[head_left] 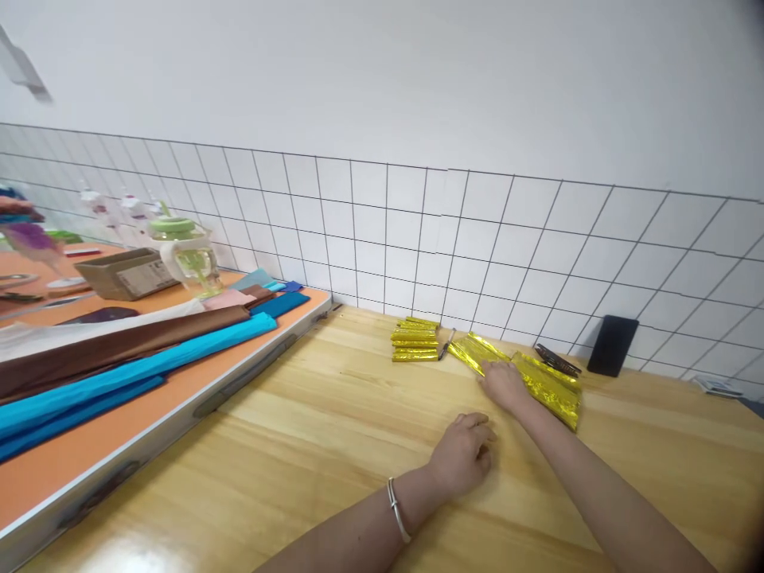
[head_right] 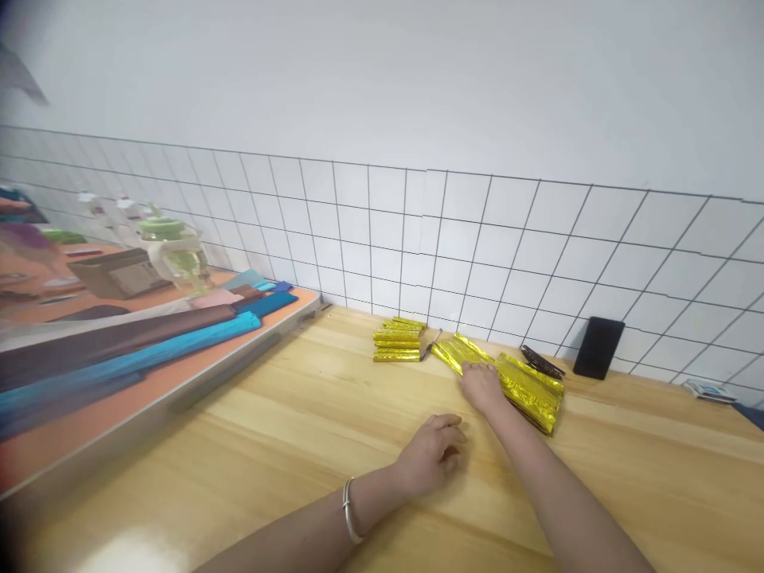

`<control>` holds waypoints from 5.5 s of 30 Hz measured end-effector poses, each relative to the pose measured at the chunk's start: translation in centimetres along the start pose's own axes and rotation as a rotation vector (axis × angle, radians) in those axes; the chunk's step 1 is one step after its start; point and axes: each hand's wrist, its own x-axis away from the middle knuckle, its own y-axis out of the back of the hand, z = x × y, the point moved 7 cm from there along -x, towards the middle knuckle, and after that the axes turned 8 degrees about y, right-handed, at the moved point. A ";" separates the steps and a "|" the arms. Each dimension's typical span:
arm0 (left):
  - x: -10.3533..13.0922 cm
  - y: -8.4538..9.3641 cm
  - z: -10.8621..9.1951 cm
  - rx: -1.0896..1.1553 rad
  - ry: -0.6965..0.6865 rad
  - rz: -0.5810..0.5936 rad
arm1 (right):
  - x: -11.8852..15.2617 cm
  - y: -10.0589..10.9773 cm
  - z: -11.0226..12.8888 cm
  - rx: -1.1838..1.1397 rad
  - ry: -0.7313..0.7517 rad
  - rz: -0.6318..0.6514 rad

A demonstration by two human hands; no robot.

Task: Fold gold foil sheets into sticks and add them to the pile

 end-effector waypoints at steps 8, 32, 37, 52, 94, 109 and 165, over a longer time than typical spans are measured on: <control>-0.3 -0.2 0.3 0.075 0.005 0.003 | -0.3 0.8 -0.1 -0.058 -0.037 -0.095; -0.8 2.5 4.7 0.765 0.387 -0.119 | 15.1 2.4 0.9 -1.649 -0.277 0.053; -0.8 2.1 5.1 0.633 0.395 -0.136 | 15.0 1.4 0.5 -1.411 -0.231 -0.112; 1.5 2.0 2.6 0.332 0.413 0.017 | 16.2 -0.3 -2.9 -0.898 -0.324 -0.440; 2.8 4.7 2.2 -0.534 -0.085 0.358 | 16.0 0.7 0.0 -0.431 0.201 -0.199; 2.6 4.9 2.0 -0.513 -0.092 0.381 | 16.8 3.7 4.6 -0.396 0.529 -0.177; 1.6 6.0 1.9 -0.220 0.241 0.101 | 15.3 1.8 2.0 -0.681 -0.031 -0.196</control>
